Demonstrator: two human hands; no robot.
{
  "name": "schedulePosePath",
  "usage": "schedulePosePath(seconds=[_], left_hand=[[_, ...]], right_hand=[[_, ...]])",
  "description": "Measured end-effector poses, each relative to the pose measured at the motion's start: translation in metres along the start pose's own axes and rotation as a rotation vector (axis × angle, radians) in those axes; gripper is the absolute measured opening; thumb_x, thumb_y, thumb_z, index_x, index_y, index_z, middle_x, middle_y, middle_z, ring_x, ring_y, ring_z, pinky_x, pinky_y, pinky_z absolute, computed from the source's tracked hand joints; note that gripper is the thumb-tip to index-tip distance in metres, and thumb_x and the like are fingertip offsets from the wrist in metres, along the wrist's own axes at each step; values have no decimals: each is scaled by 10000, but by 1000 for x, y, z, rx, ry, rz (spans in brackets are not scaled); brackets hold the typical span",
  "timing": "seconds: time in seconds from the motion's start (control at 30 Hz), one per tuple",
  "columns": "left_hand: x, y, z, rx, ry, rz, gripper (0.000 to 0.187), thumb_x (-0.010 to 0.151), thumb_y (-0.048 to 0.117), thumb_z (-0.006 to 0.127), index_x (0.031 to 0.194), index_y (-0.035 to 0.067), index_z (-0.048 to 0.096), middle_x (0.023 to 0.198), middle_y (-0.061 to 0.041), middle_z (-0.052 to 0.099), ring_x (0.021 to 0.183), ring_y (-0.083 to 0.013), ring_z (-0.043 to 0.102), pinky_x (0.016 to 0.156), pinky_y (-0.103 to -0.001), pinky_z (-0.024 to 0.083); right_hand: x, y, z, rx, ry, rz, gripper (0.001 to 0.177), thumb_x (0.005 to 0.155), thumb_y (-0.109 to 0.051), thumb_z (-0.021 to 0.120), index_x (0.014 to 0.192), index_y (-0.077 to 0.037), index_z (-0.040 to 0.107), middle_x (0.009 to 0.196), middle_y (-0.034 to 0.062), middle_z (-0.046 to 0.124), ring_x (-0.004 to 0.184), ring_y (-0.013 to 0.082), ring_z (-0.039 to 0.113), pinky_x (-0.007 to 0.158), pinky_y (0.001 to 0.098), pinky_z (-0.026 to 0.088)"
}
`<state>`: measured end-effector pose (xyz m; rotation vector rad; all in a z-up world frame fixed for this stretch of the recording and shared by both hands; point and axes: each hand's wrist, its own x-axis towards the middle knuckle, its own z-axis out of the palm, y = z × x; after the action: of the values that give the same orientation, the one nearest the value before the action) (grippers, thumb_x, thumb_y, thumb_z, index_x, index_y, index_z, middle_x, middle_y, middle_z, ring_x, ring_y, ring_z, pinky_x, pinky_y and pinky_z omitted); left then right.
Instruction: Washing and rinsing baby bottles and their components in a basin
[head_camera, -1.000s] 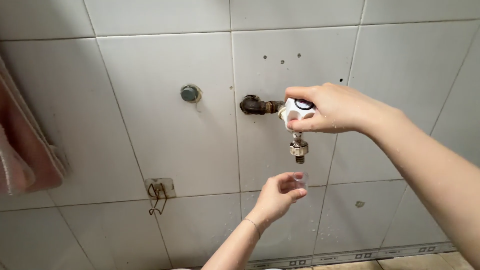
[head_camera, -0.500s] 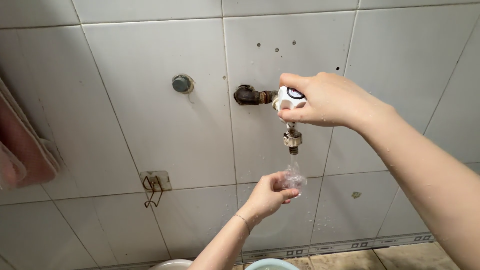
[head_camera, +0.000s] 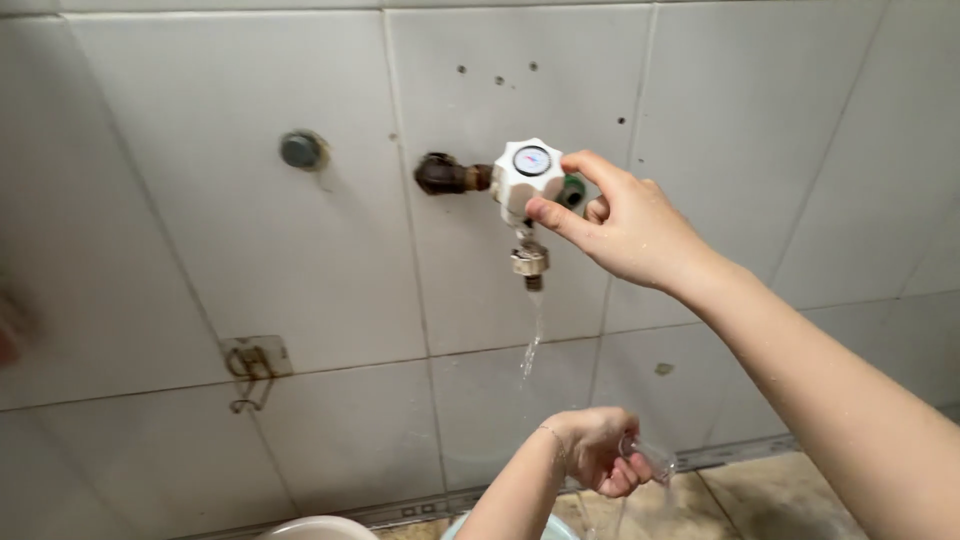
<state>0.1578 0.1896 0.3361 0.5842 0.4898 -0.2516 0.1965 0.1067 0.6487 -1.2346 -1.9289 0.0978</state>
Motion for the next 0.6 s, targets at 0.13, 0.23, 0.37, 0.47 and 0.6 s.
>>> schedulePosePath(seconds=[0.13, 0.23, 0.37, 0.47, 0.6], left_hand=[[13, -4, 14, 85, 101, -41, 450, 877, 196, 316, 1056, -47, 649, 634, 98, 378, 518, -47, 330, 445, -184, 367], [-5, -7, 7, 103, 139, -34, 456, 904, 232, 303, 1036, -22, 659, 637, 96, 401, 531, -37, 336, 422, -175, 332], [-81, -21, 6, 201, 490, 340, 240, 958, 278, 486, 985, 60, 583, 711, 5, 555, 597, -125, 508, 528, -272, 489], [-162, -34, 24, 228, 860, 659, 218, 945, 213, 627, 1063, 97, 486, 828, -66, 637, 717, -195, 631, 663, -369, 597], [-255, -30, 31, 770, 1461, 1243, 275, 869, 219, 658, 1035, 72, 495, 861, -80, 603, 709, -151, 562, 609, -321, 522]], right_hand=[[-17, 27, -10, 3, -14, 232, 562, 911, -583, 638, 1313, -191, 620, 589, 73, 570, 519, 136, 502, 508, 302, 387], [-29, 53, 3, 309, -57, 449, 621, 917, -642, 491, 1221, -130, 666, 618, 33, 552, 500, 108, 490, 461, 276, 364], [-42, 88, 41, 859, -269, 775, 703, 958, -674, 386, 1185, -85, 695, 690, 20, 556, 531, 120, 500, 442, 257, 325], [-49, 105, 67, 1171, -351, 890, 674, 982, -636, 393, 1174, -56, 677, 732, 46, 593, 575, 148, 532, 455, 263, 354], [-57, 113, 102, 1414, -455, 1005, 623, 994, -573, 404, 1180, -27, 637, 747, 81, 612, 617, 193, 556, 499, 293, 424]])
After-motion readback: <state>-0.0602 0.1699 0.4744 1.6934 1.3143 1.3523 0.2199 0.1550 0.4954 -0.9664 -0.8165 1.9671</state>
